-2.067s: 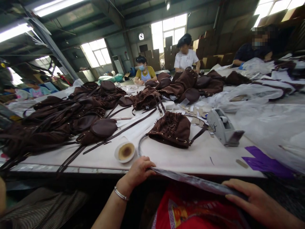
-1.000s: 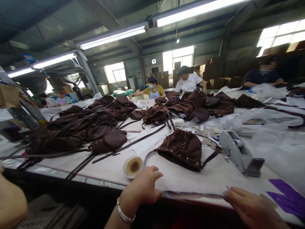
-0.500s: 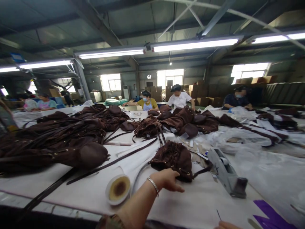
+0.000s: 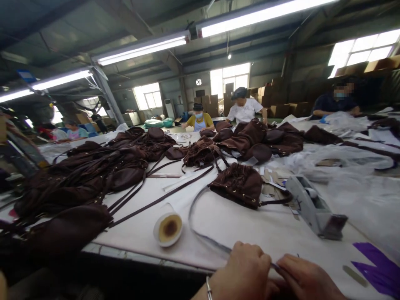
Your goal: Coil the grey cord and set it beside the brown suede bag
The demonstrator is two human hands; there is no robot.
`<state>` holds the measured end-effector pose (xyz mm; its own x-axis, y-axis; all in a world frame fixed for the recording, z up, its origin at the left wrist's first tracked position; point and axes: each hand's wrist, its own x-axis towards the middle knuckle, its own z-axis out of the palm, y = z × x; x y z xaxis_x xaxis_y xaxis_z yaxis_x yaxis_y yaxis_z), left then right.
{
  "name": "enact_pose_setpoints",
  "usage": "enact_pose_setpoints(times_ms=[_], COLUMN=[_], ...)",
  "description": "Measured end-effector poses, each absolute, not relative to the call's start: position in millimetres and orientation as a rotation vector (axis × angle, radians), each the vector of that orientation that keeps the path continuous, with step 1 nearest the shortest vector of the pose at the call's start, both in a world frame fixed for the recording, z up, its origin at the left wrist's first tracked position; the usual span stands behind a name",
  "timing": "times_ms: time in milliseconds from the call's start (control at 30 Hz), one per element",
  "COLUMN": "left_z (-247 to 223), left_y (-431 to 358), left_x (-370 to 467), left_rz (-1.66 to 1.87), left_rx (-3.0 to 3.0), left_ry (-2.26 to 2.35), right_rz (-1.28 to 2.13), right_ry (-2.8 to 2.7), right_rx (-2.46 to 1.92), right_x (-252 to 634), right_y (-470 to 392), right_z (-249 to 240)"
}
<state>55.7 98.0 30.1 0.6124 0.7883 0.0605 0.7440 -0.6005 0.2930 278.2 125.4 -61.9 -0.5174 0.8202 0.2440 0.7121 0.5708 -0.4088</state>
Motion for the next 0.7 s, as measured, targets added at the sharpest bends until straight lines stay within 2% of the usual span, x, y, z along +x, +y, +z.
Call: enact_pose_setpoints(times_ms=[133,300,367,500,700], left_z=[13.2,7.2,6.6,1.1,4.6], left_y=[94.5,121.3,134.1,150.5,144.7], left_x=[65.0,33.5,14.3,-14.5,-1.3], left_rz=[0.122,0.093,0.123,0.064,0.1], left_rx=[2.656,2.546,2.503,2.414,2.421], left_ry=[1.316,1.507,1.67,1.873,1.961], right_rz=[0.685,1.787,2.036,2.009,1.426], right_ry=[-2.357,-1.95,-1.727,-1.636,-2.064], right_rx=[-1.338,-1.32,-1.351,-1.492,-1.751], right_x=[255.1,283.8,313.6,376.4,394.1], right_y=[117.7,92.6,77.1,50.1,58.6], right_z=[-30.9,1.3,-2.1,-15.5,16.0])
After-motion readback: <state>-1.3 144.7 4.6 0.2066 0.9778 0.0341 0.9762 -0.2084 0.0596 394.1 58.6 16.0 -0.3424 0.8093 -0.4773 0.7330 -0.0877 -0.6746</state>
